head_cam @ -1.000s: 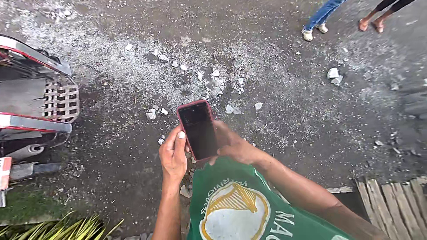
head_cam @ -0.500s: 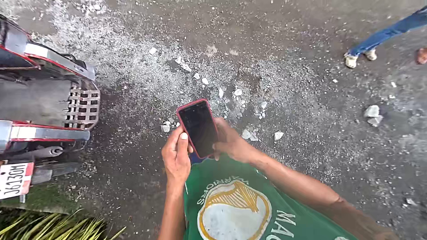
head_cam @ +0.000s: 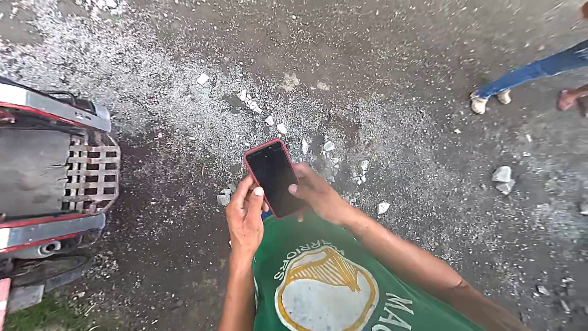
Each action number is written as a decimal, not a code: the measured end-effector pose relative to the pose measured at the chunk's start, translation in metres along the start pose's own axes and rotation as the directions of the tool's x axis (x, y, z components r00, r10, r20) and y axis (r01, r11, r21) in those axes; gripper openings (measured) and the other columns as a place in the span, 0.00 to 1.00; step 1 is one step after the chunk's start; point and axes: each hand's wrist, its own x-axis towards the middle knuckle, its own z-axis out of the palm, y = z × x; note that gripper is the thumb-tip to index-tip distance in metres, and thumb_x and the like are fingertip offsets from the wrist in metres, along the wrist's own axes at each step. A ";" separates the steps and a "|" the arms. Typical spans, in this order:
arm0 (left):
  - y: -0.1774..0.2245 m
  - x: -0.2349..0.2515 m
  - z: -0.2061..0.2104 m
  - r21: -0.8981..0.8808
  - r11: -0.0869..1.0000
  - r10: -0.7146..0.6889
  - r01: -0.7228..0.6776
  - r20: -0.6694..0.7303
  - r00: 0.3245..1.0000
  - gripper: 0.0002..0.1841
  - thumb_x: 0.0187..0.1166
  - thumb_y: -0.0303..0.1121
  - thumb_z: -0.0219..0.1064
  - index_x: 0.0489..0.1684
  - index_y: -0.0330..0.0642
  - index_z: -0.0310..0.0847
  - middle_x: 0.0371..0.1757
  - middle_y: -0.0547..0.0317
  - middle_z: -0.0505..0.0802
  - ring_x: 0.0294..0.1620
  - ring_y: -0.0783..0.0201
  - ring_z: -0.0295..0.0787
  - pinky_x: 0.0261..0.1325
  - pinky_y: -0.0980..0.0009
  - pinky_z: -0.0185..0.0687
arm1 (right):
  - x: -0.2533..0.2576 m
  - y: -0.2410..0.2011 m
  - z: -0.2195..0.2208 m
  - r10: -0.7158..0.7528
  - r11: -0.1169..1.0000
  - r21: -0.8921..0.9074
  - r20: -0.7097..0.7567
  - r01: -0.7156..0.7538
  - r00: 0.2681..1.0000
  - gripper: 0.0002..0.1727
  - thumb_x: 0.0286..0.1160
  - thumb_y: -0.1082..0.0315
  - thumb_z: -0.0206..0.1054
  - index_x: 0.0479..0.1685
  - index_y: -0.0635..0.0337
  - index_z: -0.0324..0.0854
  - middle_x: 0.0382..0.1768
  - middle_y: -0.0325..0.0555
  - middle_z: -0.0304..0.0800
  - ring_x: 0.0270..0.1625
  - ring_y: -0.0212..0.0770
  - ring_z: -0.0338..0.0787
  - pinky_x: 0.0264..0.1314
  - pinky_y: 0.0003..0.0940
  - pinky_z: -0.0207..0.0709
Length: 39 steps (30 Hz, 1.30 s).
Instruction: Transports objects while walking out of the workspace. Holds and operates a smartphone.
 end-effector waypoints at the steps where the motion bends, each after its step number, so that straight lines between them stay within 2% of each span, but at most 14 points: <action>1: -0.005 0.024 -0.003 -0.005 1.000 0.003 -0.003 0.001 1.000 0.18 0.90 0.32 0.54 0.71 0.35 0.80 0.38 0.60 0.92 0.27 0.70 0.84 0.30 0.76 0.83 | 0.023 -0.007 -0.005 -0.002 1.000 -0.002 0.001 0.002 1.000 0.20 0.90 0.64 0.56 0.77 0.52 0.67 0.52 0.56 0.89 0.38 0.49 0.94 0.30 0.39 0.90; 8: -0.008 0.201 -0.041 -0.027 0.999 -0.035 0.036 0.009 0.999 0.18 0.87 0.29 0.56 0.71 0.35 0.79 0.43 0.60 0.92 0.30 0.71 0.85 0.31 0.77 0.83 | 0.187 -0.089 -0.018 0.054 0.998 -0.019 0.009 -0.054 0.999 0.21 0.89 0.66 0.56 0.77 0.53 0.66 0.55 0.56 0.90 0.41 0.50 0.95 0.32 0.40 0.91; 12: -0.006 0.285 -0.064 -0.041 0.998 -0.054 0.054 0.005 0.999 0.19 0.83 0.29 0.59 0.72 0.39 0.79 0.44 0.61 0.93 0.30 0.70 0.86 0.31 0.75 0.84 | 0.268 -0.132 -0.022 0.054 0.996 -0.068 0.035 -0.052 0.998 0.21 0.86 0.66 0.57 0.77 0.50 0.66 0.50 0.54 0.90 0.37 0.47 0.94 0.29 0.39 0.90; 15: 0.000 0.336 -0.075 0.008 0.998 -0.064 0.063 0.016 0.998 0.21 0.80 0.29 0.60 0.73 0.40 0.78 0.44 0.62 0.91 0.33 0.70 0.86 0.33 0.73 0.85 | 0.313 -0.155 -0.024 0.023 0.998 -0.063 0.057 -0.019 0.998 0.22 0.86 0.67 0.56 0.77 0.50 0.64 0.51 0.56 0.90 0.35 0.49 0.93 0.28 0.40 0.90; 17: 0.004 0.361 -0.079 0.038 0.996 -0.083 0.081 0.038 0.996 0.24 0.78 0.29 0.63 0.76 0.42 0.75 0.44 0.61 0.90 0.35 0.67 0.87 0.36 0.71 0.87 | 0.335 -0.165 -0.026 0.002 0.998 -0.068 0.057 0.001 0.998 0.22 0.85 0.68 0.56 0.77 0.50 0.64 0.52 0.55 0.90 0.35 0.49 0.93 0.27 0.39 0.89; 21: 0.007 0.397 -0.083 0.123 0.987 -0.106 0.105 0.000 0.994 0.26 0.75 0.29 0.69 0.75 0.47 0.76 0.34 0.64 0.88 0.27 0.69 0.83 0.28 0.74 0.82 | 0.367 -0.179 -0.028 -0.004 0.998 -0.064 0.061 0.008 0.998 0.26 0.82 0.71 0.57 0.79 0.49 0.63 0.53 0.57 0.89 0.35 0.50 0.92 0.27 0.40 0.89; 24: 0.009 0.418 -0.088 0.077 0.992 -0.099 0.098 0.010 0.995 0.24 0.77 0.30 0.65 0.75 0.45 0.76 0.39 0.62 0.90 0.32 0.68 0.86 0.33 0.72 0.85 | 0.387 -0.185 -0.032 -0.013 0.999 -0.043 0.083 0.016 0.996 0.29 0.77 0.76 0.57 0.80 0.51 0.62 0.54 0.57 0.89 0.36 0.50 0.93 0.29 0.40 0.89; 27: 0.008 0.440 -0.089 0.052 0.997 -0.059 0.059 0.003 0.998 0.23 0.78 0.29 0.62 0.73 0.42 0.77 0.42 0.63 0.91 0.32 0.69 0.85 0.32 0.74 0.83 | 0.407 -0.194 -0.039 -0.018 0.998 -0.056 0.099 0.024 0.995 0.31 0.75 0.78 0.57 0.80 0.52 0.62 0.53 0.57 0.89 0.36 0.49 0.93 0.29 0.39 0.89; 34: 0.001 0.512 -0.083 0.075 0.996 -0.054 0.055 -0.007 0.999 0.24 0.77 0.29 0.61 0.75 0.42 0.77 0.44 0.62 0.92 0.33 0.69 0.86 0.34 0.74 0.84 | 0.473 -0.217 -0.068 -0.029 0.998 -0.055 0.112 0.035 0.993 0.30 0.79 0.77 0.57 0.81 0.51 0.61 0.54 0.57 0.89 0.36 0.50 0.93 0.29 0.39 0.89; 39: -0.012 0.591 -0.066 0.083 0.995 -0.047 0.047 -0.003 0.999 0.23 0.77 0.28 0.61 0.74 0.41 0.78 0.43 0.61 0.92 0.32 0.69 0.86 0.33 0.74 0.83 | 0.542 -0.237 -0.112 -0.035 0.999 -0.035 0.127 0.040 0.991 0.28 0.81 0.75 0.57 0.80 0.51 0.63 0.55 0.58 0.88 0.37 0.51 0.93 0.30 0.40 0.89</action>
